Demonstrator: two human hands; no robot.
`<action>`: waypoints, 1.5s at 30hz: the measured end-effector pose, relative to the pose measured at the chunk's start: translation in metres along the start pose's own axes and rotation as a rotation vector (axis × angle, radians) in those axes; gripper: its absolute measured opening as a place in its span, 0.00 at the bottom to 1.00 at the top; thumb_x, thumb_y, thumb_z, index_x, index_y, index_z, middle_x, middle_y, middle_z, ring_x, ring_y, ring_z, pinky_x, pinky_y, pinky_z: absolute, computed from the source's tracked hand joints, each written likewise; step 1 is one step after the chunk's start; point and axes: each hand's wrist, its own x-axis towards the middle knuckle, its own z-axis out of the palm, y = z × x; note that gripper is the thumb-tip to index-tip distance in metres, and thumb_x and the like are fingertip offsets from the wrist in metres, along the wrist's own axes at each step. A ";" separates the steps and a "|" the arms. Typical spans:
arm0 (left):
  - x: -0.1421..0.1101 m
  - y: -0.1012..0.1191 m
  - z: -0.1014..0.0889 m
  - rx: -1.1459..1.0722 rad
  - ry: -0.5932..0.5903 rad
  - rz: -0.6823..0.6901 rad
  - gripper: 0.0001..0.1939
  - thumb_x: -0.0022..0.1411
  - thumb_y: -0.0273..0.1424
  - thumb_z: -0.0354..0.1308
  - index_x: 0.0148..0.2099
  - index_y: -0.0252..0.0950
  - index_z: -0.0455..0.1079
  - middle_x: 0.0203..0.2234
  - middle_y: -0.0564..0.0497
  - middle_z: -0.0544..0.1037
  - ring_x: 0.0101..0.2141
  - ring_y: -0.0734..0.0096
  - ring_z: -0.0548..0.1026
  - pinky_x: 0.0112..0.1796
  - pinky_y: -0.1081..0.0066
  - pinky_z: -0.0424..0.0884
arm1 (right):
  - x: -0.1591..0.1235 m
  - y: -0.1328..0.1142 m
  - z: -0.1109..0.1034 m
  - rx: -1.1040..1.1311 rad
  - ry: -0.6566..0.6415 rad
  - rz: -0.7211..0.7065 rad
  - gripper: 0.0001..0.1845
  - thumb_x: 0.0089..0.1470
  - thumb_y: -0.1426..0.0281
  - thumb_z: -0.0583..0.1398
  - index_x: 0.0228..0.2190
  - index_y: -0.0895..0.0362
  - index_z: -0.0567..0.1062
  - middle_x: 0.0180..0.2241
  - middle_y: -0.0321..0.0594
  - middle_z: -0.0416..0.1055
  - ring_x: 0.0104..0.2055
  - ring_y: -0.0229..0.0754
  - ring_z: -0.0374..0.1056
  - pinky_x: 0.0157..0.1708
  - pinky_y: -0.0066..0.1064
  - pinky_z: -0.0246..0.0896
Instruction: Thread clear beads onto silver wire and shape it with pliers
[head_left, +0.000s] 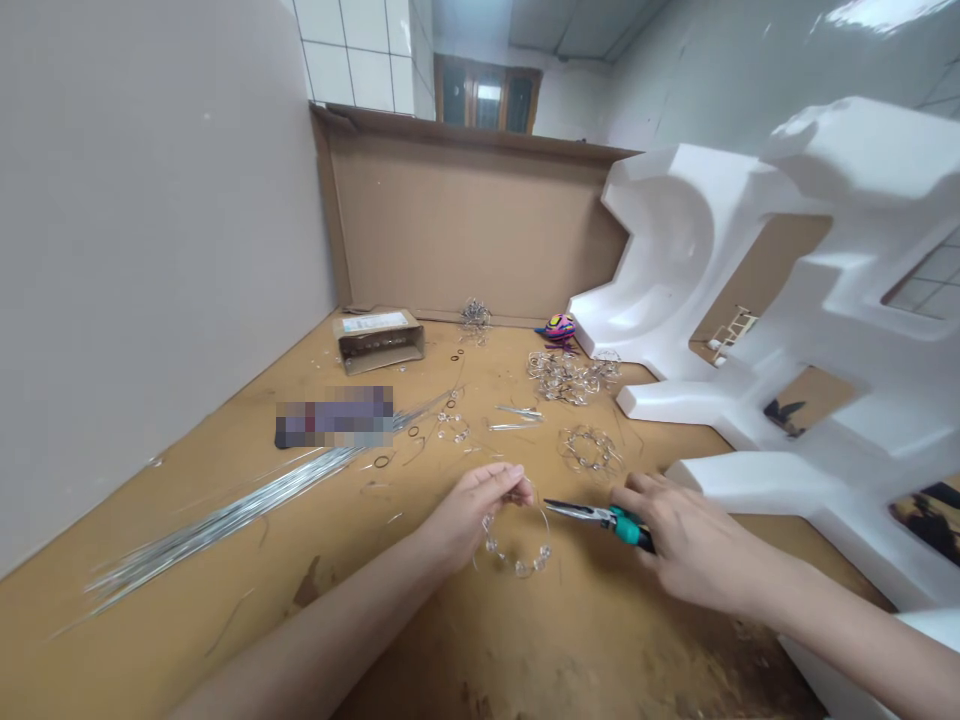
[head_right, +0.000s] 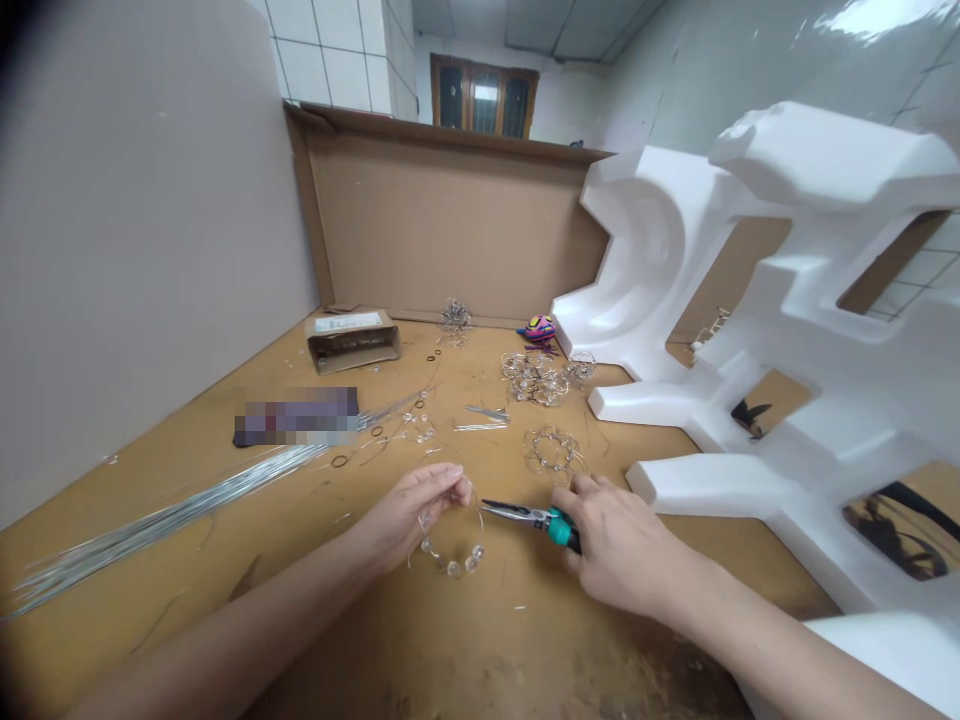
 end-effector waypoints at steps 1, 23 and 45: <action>0.000 0.000 0.000 0.018 0.001 0.004 0.13 0.56 0.36 0.55 0.25 0.33 0.71 0.22 0.51 0.72 0.29 0.74 0.68 0.37 0.73 0.61 | 0.001 -0.001 0.000 -0.032 0.016 -0.003 0.06 0.41 0.72 0.53 0.28 0.55 0.65 0.30 0.41 0.63 0.30 0.43 0.60 0.28 0.31 0.47; 0.001 -0.002 -0.002 0.126 -0.021 0.015 0.14 0.58 0.36 0.52 0.26 0.33 0.70 0.23 0.51 0.73 0.30 0.72 0.68 0.38 0.72 0.61 | 0.000 0.000 0.004 -0.073 0.027 -0.036 0.06 0.41 0.74 0.53 0.27 0.55 0.66 0.26 0.39 0.63 0.27 0.41 0.62 0.24 0.30 0.44; 0.001 0.000 0.000 0.071 -0.019 0.008 0.13 0.57 0.36 0.53 0.26 0.33 0.70 0.23 0.51 0.72 0.30 0.72 0.68 0.38 0.72 0.61 | 0.000 0.001 -0.002 0.078 -0.101 0.012 0.07 0.43 0.73 0.52 0.28 0.53 0.68 0.26 0.36 0.66 0.26 0.40 0.64 0.25 0.29 0.47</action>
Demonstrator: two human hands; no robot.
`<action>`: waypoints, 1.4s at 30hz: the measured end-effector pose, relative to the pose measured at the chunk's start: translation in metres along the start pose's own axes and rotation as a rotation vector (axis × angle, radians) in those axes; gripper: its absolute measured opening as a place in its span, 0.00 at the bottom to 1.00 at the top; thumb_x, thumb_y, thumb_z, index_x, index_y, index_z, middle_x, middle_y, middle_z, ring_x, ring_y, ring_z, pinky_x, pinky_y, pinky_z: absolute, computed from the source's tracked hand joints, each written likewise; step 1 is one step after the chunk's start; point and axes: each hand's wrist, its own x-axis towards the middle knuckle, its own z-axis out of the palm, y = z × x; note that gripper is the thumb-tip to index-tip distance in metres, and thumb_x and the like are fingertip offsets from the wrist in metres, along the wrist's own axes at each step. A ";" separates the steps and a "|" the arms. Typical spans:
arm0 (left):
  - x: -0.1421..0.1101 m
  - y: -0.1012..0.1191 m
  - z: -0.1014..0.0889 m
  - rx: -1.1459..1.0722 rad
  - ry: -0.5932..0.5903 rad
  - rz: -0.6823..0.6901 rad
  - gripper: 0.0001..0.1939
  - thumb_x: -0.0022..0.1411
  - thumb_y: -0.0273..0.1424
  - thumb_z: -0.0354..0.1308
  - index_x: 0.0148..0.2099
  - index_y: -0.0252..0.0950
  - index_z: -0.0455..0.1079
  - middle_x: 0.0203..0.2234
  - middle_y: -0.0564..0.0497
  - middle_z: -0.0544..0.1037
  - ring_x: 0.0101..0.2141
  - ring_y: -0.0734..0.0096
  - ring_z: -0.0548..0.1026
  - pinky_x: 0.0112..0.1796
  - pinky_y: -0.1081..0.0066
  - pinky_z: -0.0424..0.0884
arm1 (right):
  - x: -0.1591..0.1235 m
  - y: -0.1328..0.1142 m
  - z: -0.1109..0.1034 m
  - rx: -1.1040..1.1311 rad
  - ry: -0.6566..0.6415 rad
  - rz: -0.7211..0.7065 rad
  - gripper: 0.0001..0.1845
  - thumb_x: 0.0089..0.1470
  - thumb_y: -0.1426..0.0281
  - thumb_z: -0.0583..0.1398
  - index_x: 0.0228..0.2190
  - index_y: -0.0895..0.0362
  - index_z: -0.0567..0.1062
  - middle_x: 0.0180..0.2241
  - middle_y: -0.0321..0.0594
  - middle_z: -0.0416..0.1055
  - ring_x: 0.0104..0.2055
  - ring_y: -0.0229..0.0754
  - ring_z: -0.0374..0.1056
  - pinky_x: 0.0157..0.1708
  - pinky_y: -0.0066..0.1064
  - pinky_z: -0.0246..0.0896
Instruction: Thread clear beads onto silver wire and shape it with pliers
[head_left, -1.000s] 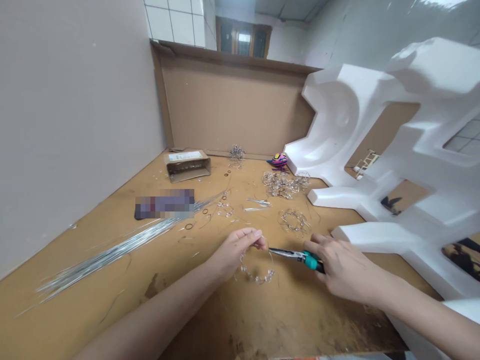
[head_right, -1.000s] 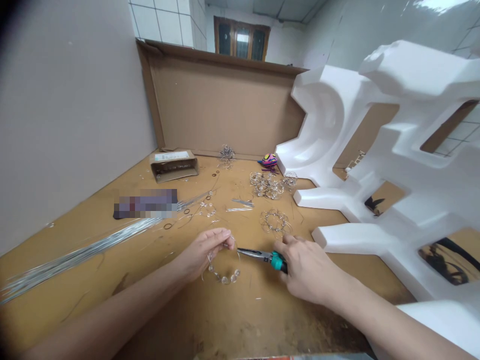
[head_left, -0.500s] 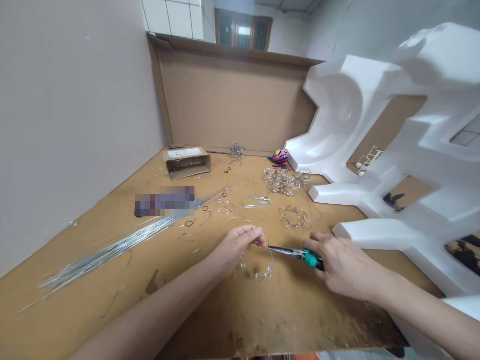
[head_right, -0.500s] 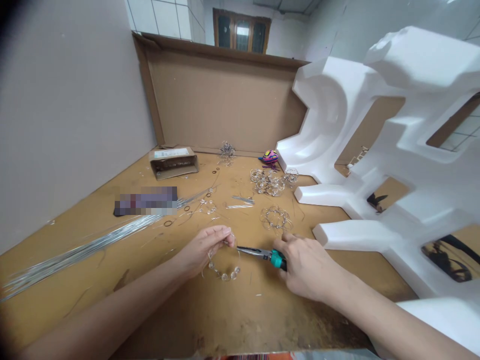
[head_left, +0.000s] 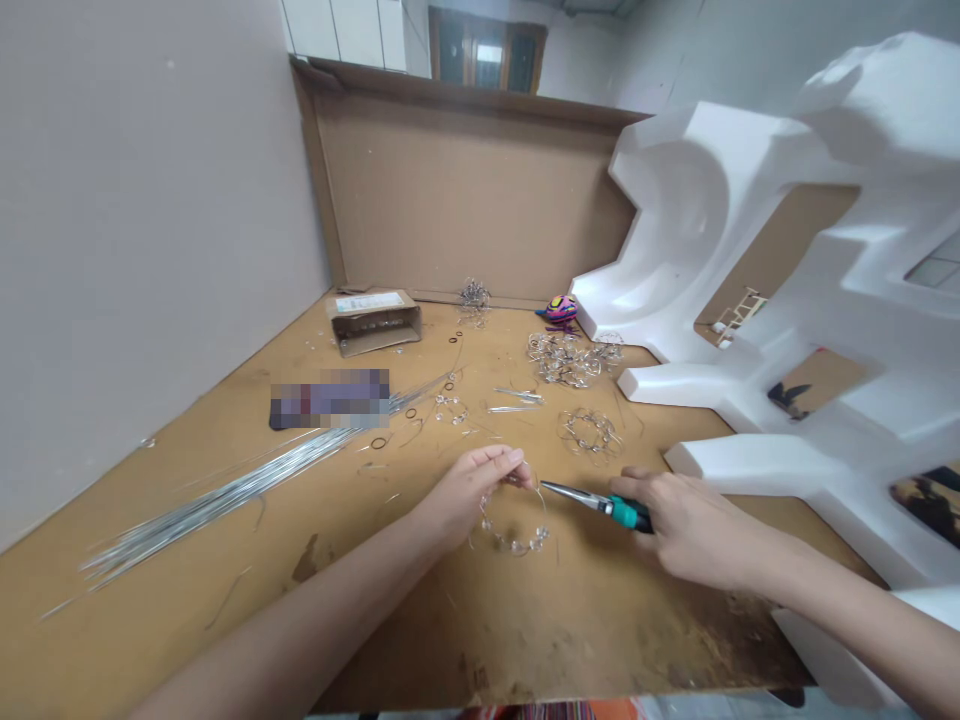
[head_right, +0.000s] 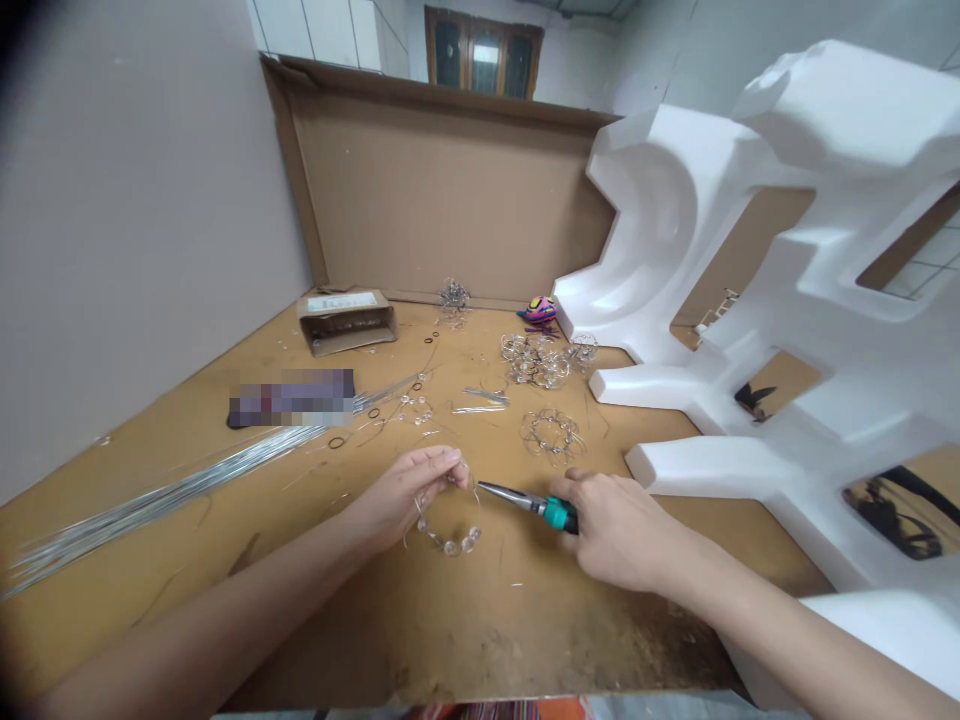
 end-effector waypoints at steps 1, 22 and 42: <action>0.000 0.000 0.000 -0.009 0.000 -0.001 0.13 0.57 0.36 0.53 0.26 0.33 0.70 0.23 0.51 0.72 0.30 0.72 0.69 0.38 0.73 0.61 | 0.000 0.000 0.000 0.012 -0.003 0.002 0.08 0.43 0.73 0.53 0.29 0.53 0.68 0.26 0.36 0.66 0.27 0.40 0.64 0.25 0.30 0.47; 0.001 0.003 -0.002 -0.156 0.012 -0.121 0.11 0.54 0.35 0.58 0.38 0.36 0.71 0.32 0.50 0.73 0.27 0.77 0.69 0.33 0.73 0.63 | -0.001 0.007 0.004 0.075 -0.006 0.056 0.05 0.43 0.73 0.53 0.26 0.54 0.68 0.25 0.36 0.67 0.26 0.39 0.62 0.25 0.28 0.49; -0.001 -0.006 0.003 0.261 0.042 0.014 0.11 0.60 0.38 0.49 0.31 0.36 0.63 0.21 0.56 0.68 0.23 0.76 0.68 0.31 0.73 0.61 | -0.007 0.018 0.023 0.108 0.021 0.125 0.06 0.43 0.74 0.52 0.28 0.54 0.65 0.28 0.36 0.66 0.27 0.39 0.63 0.27 0.28 0.48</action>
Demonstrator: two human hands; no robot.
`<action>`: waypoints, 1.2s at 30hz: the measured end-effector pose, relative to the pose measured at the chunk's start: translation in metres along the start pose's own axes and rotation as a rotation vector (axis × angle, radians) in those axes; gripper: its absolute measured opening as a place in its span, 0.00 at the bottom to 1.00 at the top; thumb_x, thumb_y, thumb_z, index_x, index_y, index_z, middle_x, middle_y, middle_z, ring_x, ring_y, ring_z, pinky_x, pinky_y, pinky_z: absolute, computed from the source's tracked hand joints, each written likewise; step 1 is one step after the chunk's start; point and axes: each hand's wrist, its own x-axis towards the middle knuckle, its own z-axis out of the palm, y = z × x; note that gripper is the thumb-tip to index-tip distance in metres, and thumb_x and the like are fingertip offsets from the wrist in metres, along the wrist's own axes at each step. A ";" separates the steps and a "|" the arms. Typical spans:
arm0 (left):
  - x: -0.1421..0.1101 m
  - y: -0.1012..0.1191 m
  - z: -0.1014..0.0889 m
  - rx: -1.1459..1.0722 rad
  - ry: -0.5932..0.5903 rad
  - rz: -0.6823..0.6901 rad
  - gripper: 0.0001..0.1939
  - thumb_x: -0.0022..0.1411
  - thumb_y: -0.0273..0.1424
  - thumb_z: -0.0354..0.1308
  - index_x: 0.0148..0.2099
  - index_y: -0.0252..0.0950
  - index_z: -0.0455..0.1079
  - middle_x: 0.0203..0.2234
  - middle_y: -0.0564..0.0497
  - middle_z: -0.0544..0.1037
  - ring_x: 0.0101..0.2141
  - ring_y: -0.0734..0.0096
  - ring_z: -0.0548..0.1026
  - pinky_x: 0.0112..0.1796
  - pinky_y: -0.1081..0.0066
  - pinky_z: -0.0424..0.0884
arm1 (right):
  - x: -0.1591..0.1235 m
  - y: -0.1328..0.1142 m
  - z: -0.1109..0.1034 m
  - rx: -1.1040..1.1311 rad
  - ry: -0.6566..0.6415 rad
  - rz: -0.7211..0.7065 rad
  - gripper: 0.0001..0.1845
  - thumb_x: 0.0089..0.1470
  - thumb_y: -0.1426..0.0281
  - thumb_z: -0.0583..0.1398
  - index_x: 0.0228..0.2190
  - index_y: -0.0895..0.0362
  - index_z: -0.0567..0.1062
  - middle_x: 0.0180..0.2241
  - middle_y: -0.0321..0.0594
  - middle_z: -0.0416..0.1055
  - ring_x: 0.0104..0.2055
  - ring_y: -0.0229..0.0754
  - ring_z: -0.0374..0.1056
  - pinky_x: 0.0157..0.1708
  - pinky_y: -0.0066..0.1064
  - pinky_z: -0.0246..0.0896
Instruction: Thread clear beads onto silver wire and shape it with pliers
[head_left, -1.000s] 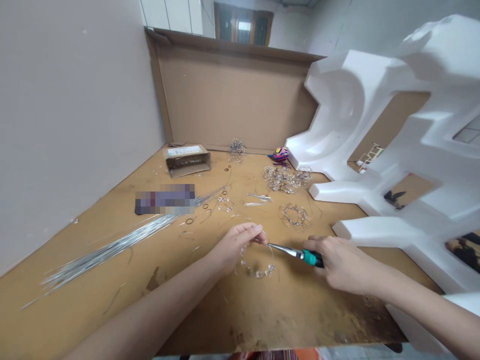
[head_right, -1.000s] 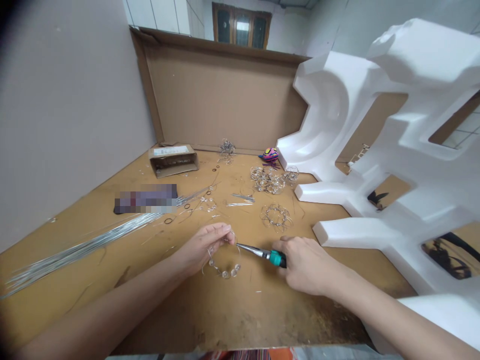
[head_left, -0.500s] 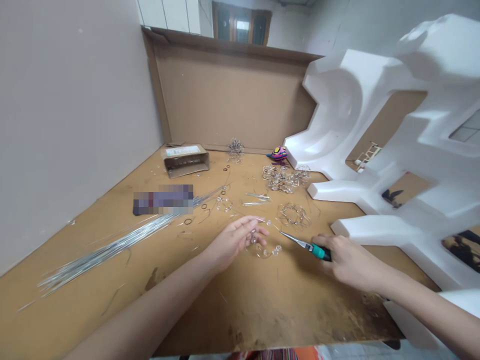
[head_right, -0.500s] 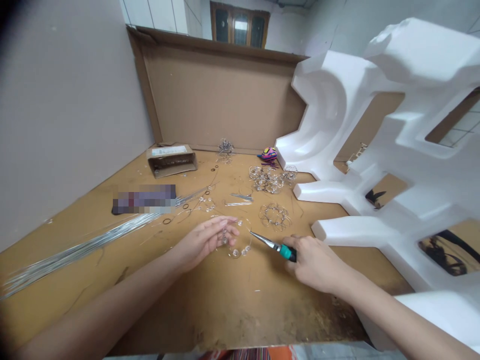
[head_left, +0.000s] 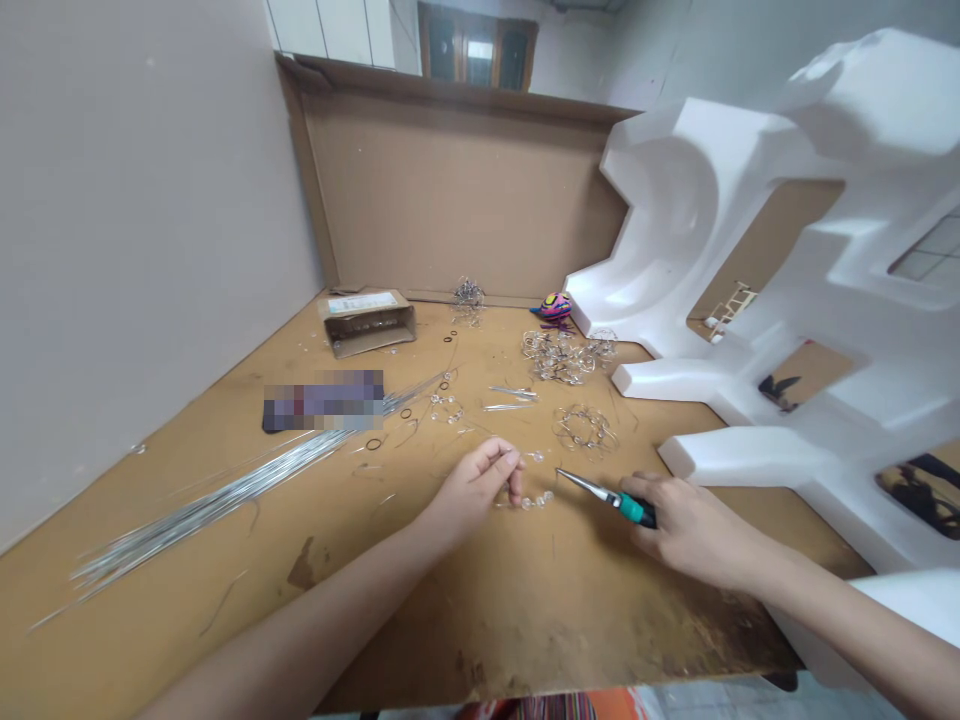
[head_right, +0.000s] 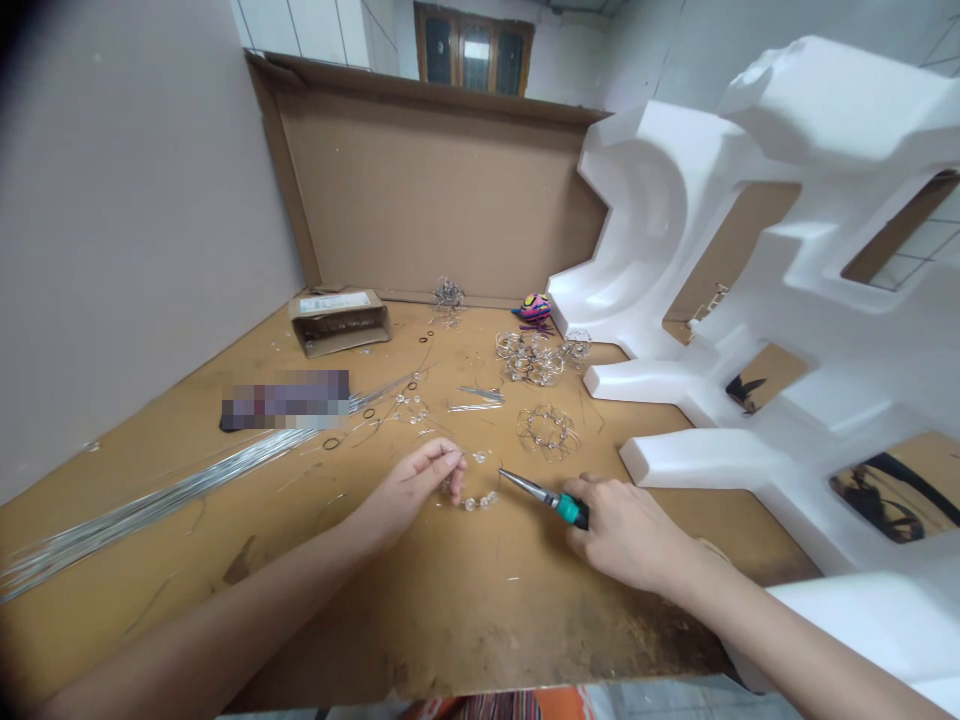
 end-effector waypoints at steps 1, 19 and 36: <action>0.000 -0.001 0.000 0.014 0.010 0.007 0.11 0.59 0.38 0.49 0.31 0.36 0.62 0.19 0.56 0.67 0.23 0.76 0.67 0.31 0.73 0.61 | 0.000 0.000 0.000 -0.008 0.002 0.006 0.07 0.43 0.73 0.52 0.29 0.54 0.66 0.29 0.37 0.66 0.28 0.40 0.64 0.27 0.28 0.49; 0.000 -0.007 0.007 0.006 0.072 -0.011 0.10 0.60 0.35 0.47 0.31 0.35 0.62 0.19 0.57 0.67 0.23 0.76 0.67 0.31 0.73 0.61 | 0.000 -0.035 0.010 -0.174 0.199 0.093 0.04 0.43 0.70 0.53 0.27 0.54 0.64 0.28 0.39 0.69 0.30 0.43 0.64 0.25 0.29 0.40; -0.001 -0.007 0.008 0.024 0.054 -0.040 0.10 0.58 0.36 0.48 0.30 0.35 0.62 0.17 0.58 0.65 0.20 0.77 0.63 0.27 0.74 0.61 | 0.000 -0.039 0.016 -0.140 0.184 0.171 0.05 0.44 0.70 0.52 0.28 0.55 0.65 0.26 0.39 0.71 0.27 0.43 0.65 0.24 0.30 0.38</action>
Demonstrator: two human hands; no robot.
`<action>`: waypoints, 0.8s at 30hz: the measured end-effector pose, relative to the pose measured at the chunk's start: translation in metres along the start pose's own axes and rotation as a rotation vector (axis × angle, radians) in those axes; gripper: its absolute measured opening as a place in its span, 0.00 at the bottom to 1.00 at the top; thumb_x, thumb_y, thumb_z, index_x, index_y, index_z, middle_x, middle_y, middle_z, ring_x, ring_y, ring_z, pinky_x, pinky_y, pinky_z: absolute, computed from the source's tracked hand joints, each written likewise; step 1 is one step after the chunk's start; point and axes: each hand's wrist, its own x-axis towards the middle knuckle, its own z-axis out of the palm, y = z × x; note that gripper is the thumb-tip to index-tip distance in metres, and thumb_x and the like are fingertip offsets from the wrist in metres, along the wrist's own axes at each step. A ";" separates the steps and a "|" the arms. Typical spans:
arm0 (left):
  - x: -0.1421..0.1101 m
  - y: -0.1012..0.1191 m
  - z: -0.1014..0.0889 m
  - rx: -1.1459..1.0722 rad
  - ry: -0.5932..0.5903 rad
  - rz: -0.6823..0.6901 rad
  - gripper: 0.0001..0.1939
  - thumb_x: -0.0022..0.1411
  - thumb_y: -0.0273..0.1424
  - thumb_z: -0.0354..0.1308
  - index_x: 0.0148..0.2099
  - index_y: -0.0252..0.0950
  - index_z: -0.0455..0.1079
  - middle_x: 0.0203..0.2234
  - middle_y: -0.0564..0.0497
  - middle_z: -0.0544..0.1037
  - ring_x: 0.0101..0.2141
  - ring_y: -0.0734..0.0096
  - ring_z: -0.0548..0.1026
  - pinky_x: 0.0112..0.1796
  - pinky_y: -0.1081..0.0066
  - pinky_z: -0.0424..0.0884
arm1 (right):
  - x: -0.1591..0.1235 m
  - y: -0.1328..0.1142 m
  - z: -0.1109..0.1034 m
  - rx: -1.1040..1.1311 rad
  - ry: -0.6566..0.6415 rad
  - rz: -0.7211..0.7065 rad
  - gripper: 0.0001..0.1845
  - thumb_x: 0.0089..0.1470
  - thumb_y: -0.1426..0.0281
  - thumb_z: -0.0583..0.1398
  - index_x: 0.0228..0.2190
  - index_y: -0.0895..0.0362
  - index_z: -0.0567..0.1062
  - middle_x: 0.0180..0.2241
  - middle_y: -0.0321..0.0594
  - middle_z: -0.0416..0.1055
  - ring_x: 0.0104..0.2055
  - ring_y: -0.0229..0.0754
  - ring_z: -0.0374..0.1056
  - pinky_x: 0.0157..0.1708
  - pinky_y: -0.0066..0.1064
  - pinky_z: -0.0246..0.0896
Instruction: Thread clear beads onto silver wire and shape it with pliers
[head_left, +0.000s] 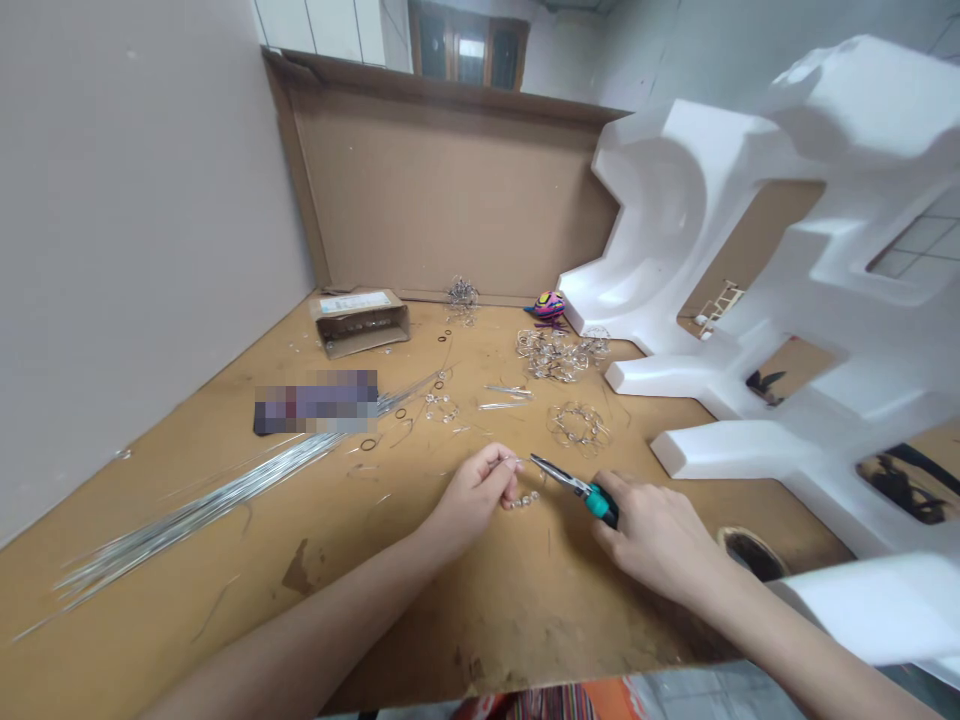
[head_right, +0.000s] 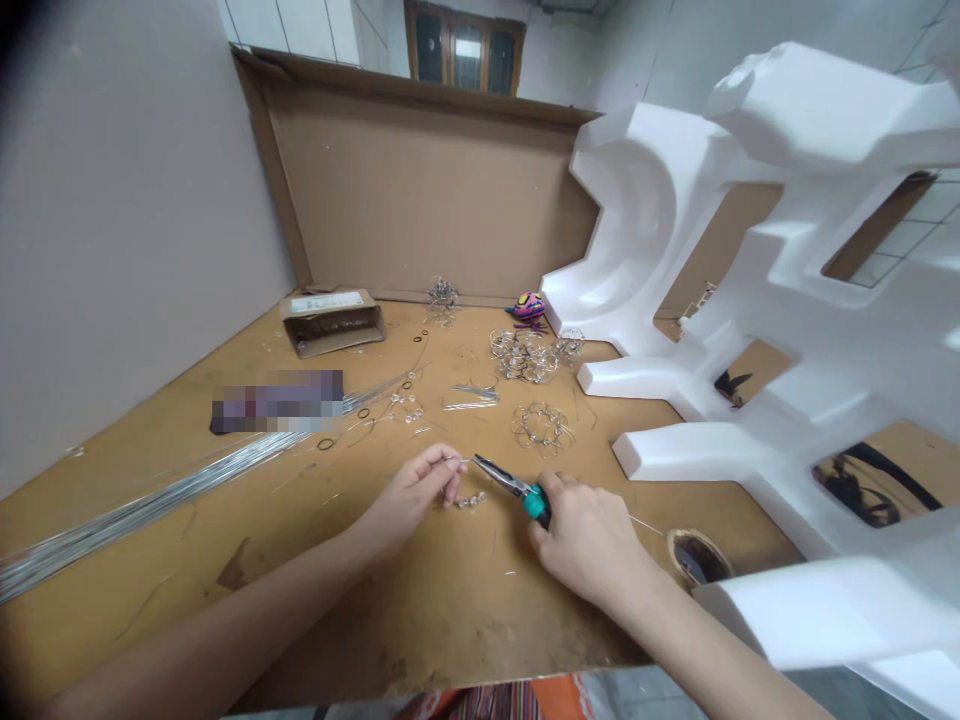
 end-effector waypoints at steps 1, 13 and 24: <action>0.000 0.000 0.000 -0.001 -0.006 -0.005 0.10 0.58 0.36 0.48 0.30 0.35 0.61 0.16 0.58 0.64 0.19 0.77 0.63 0.27 0.74 0.61 | 0.000 -0.001 0.000 -0.001 0.005 -0.007 0.05 0.44 0.70 0.52 0.27 0.55 0.65 0.26 0.39 0.70 0.27 0.43 0.65 0.24 0.30 0.38; -0.001 -0.001 0.002 -0.107 -0.080 -0.043 0.11 0.58 0.37 0.50 0.29 0.34 0.62 0.19 0.54 0.71 0.21 0.76 0.69 0.29 0.74 0.63 | 0.001 -0.001 -0.004 -0.204 0.270 -0.142 0.03 0.46 0.69 0.54 0.27 0.56 0.66 0.28 0.41 0.66 0.33 0.45 0.59 0.28 0.31 0.42; -0.003 0.003 0.006 -0.214 -0.059 -0.134 0.12 0.56 0.38 0.52 0.27 0.34 0.62 0.19 0.52 0.73 0.20 0.74 0.70 0.28 0.73 0.64 | 0.003 0.003 -0.002 -0.307 0.365 -0.208 0.03 0.47 0.70 0.56 0.26 0.56 0.68 0.26 0.41 0.65 0.32 0.45 0.56 0.29 0.33 0.39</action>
